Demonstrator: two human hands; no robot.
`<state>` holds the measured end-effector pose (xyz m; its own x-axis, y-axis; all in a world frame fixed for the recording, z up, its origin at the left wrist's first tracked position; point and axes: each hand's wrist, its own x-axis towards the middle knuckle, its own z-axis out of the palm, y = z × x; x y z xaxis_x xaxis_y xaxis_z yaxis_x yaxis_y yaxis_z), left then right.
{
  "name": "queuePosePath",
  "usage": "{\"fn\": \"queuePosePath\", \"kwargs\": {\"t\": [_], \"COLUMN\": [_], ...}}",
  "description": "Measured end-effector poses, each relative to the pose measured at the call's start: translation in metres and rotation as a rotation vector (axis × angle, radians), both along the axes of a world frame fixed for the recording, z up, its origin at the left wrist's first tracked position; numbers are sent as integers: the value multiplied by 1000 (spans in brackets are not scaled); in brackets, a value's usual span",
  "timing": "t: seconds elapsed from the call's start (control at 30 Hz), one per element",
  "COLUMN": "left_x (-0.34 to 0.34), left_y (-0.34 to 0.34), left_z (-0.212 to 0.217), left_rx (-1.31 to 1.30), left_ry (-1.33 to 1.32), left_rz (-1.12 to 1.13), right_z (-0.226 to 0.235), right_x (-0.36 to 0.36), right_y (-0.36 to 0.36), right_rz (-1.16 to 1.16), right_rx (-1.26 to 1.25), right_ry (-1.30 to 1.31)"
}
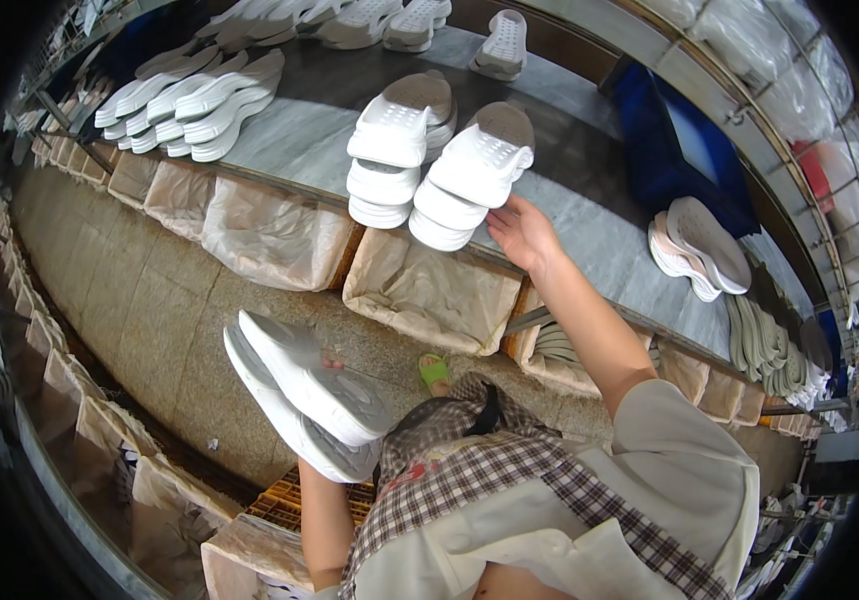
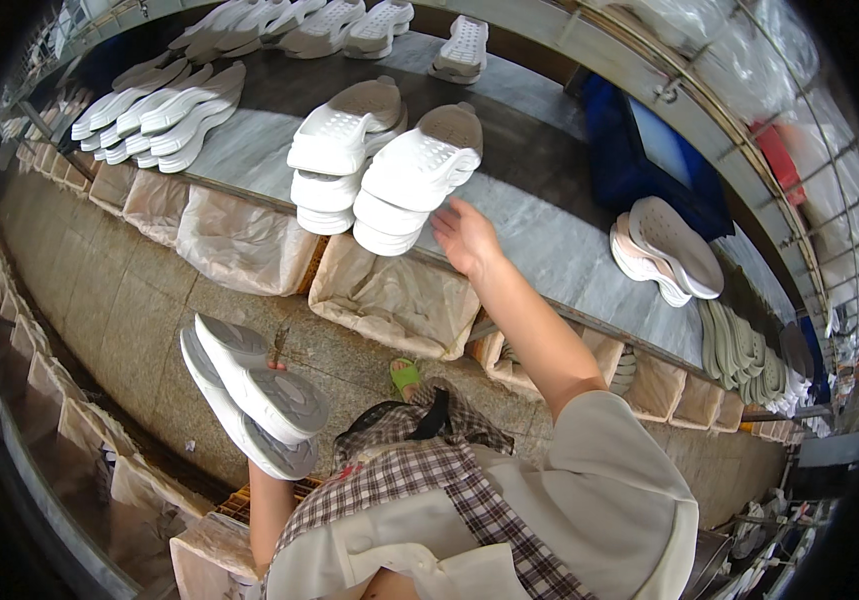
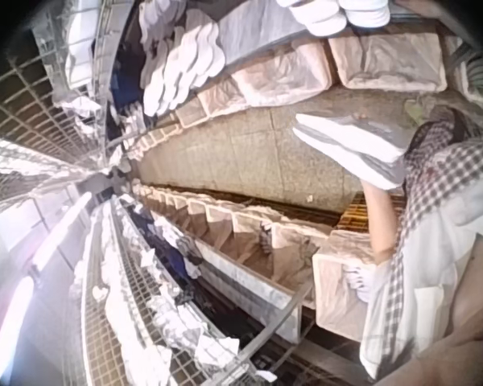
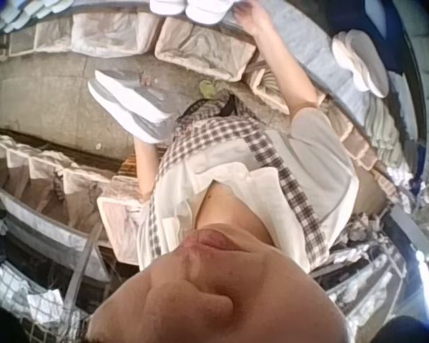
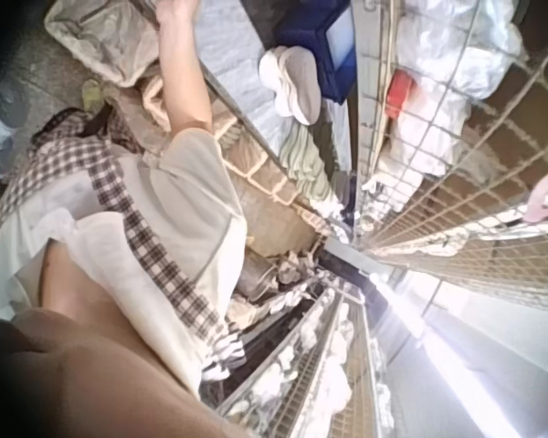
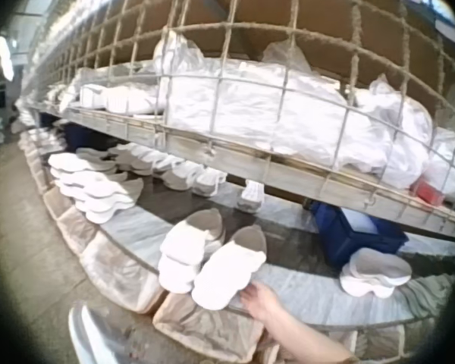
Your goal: The person picks up white and green slippers from bins and shelves, inspects them by turning them over, and places them back in stacks. The person also moves a large white sack and adjusts a plastic bin while organizing footwear in a storage area.
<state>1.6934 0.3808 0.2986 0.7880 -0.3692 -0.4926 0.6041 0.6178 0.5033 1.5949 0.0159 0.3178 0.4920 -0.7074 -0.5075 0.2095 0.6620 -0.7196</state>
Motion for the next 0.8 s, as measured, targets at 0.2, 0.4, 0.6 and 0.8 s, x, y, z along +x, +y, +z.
{"fn": "queuePosePath", "kwargs": {"t": [0.2,0.4,0.6,0.8], "left_x": [8,-1,6,-6], "left_y": [1,4,46,104], "left_z": [4,21,-22,-24], "left_rx": [289,322,127,-263], "left_ry": [-329,-417,-39,-50], "left_rz": [66,56,54,-188], "right_z": [2,13,23,47], "right_x": [18,29,7,-73], "right_y": [-15,-21,1,71], "right_rz": [140,142,239,84], "right_rx": [78,96,-10,-115], "right_ry": [-195,-17,-388,-189]}}
